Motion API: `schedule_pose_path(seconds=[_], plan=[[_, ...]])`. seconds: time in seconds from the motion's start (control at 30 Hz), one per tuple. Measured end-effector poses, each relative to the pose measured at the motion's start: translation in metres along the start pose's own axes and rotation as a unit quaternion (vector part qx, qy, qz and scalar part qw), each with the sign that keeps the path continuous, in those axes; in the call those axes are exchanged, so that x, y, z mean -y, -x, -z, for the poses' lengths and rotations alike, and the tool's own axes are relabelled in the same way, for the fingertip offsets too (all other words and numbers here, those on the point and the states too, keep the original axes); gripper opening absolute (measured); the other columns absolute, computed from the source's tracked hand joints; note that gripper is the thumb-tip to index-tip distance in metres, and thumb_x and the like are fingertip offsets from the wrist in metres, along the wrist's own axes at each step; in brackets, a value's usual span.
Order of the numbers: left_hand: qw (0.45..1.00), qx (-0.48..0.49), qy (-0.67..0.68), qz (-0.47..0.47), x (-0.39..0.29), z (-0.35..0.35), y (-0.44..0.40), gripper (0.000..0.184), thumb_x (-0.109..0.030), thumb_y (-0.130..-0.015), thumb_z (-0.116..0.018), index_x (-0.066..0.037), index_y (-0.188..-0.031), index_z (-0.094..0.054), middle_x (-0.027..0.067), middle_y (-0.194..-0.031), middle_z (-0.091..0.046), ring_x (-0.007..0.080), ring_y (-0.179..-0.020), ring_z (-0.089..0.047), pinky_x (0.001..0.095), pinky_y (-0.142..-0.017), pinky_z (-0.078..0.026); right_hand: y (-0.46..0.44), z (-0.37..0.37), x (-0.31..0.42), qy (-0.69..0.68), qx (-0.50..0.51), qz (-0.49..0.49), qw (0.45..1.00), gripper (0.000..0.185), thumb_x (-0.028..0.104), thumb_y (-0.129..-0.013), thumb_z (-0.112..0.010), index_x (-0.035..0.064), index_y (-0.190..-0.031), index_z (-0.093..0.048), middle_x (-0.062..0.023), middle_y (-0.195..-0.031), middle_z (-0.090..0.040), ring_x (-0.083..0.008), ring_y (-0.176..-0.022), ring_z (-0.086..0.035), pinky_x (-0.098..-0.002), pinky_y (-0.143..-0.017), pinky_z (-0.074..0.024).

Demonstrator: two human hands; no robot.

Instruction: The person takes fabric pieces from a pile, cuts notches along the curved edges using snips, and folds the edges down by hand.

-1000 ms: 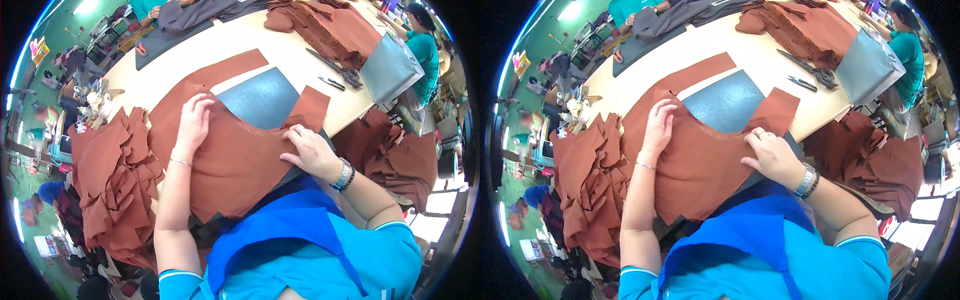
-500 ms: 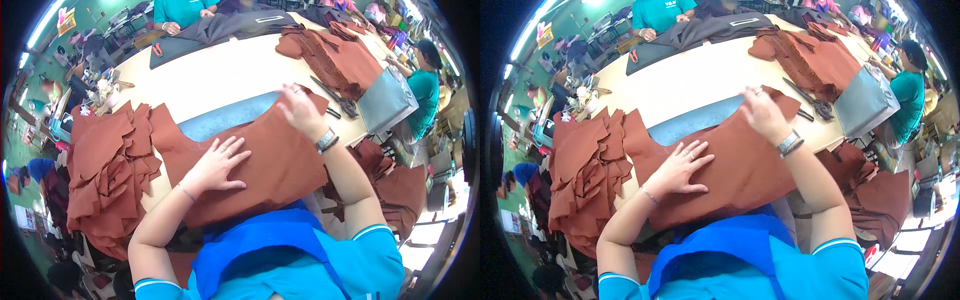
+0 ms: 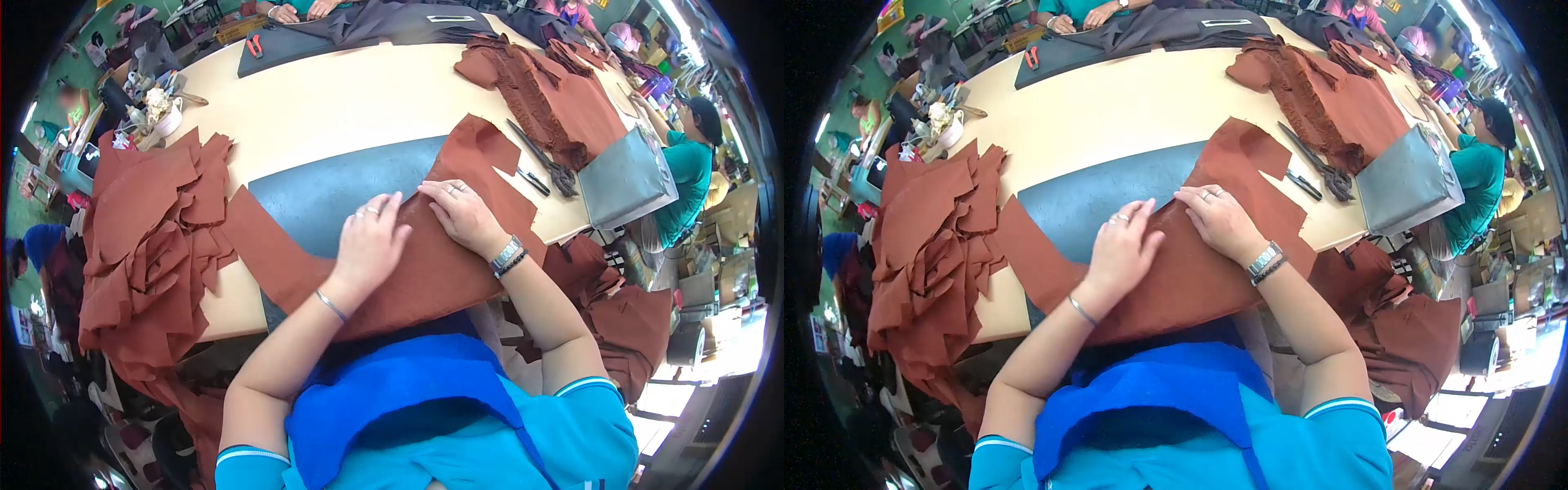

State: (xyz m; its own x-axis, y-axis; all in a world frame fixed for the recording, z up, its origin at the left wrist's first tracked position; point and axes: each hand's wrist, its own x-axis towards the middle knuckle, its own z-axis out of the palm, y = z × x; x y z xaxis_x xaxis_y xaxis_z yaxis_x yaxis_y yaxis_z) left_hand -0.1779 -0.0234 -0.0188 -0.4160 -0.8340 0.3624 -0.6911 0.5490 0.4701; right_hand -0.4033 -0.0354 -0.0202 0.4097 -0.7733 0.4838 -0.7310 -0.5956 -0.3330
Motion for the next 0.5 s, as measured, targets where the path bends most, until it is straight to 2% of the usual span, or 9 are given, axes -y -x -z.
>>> schedule_pose_path(seconds=[0.1,0.2,0.4,0.43,0.5], plan=[[0.999,0.022,0.029,-0.029,0.021,0.007,-0.001,0.027,-0.016,-0.091,-0.066,-0.008,-0.117,-0.069,0.0113,-0.102,-0.067,0.0292,-0.094,-0.066,0.0388,-0.081,-0.055,-0.001,0.0,0.001,0.026,0.016,0.01,0.999,0.035,0.003,-0.088,-0.059,0.0037,-0.123,-0.062,-0.0145,-0.122,-0.065,-0.0343,-0.107,-0.062,-0.0424,-0.095,-0.0501],[0.997,-0.023,0.043,-0.055,0.026,0.007,0.006,0.018,-0.013,-0.091,-0.066,-0.009,-0.107,-0.073,0.0082,-0.092,-0.066,0.0275,-0.081,-0.067,0.0376,-0.071,-0.056,-0.001,0.0,0.0,0.061,0.038,0.03,0.997,0.035,0.004,-0.089,-0.057,0.0037,-0.124,-0.062,-0.0142,-0.124,-0.064,-0.034,-0.109,-0.061,-0.0417,-0.095,-0.05],[0.998,-0.011,-0.024,-0.063,0.027,0.014,0.021,0.017,-0.013,-0.091,-0.067,-0.009,-0.107,-0.073,0.0086,-0.091,-0.064,0.0279,-0.074,-0.067,0.038,-0.065,-0.057,-0.002,0.0,0.007,0.099,0.067,0.025,0.993,0.034,0.015,-0.092,-0.059,0.0053,-0.125,-0.062,-0.0157,-0.129,-0.061,-0.0336,-0.112,-0.058,-0.0426,-0.096,-0.0493],[0.998,-0.011,-0.022,-0.062,0.027,0.014,0.022,0.017,-0.013,-0.091,-0.066,-0.01,-0.107,-0.073,0.0087,-0.091,-0.064,0.028,-0.074,-0.067,0.0381,-0.066,-0.057,-0.003,0.001,0.011,0.087,0.118,-0.001,0.989,0.052,0.043,-0.092,-0.062,0.015,-0.136,-0.058,-0.0208,-0.138,-0.053,-0.0394,-0.123,-0.053,-0.0523,-0.102,-0.0451],[0.998,-0.014,-0.018,-0.062,0.026,0.014,0.022,0.018,-0.013,-0.092,-0.066,-0.01,-0.107,-0.073,0.009,-0.091,-0.063,0.0282,-0.074,-0.067,0.0382,-0.066,-0.057,-0.003,0.012,0.041,0.147,0.19,-0.022,0.97,0.067,0.061,-0.086,-0.061,0.0246,-0.142,-0.052,-0.0233,-0.146,-0.044,-0.0441,-0.132,-0.045,-0.0623,-0.104,-0.0386]])
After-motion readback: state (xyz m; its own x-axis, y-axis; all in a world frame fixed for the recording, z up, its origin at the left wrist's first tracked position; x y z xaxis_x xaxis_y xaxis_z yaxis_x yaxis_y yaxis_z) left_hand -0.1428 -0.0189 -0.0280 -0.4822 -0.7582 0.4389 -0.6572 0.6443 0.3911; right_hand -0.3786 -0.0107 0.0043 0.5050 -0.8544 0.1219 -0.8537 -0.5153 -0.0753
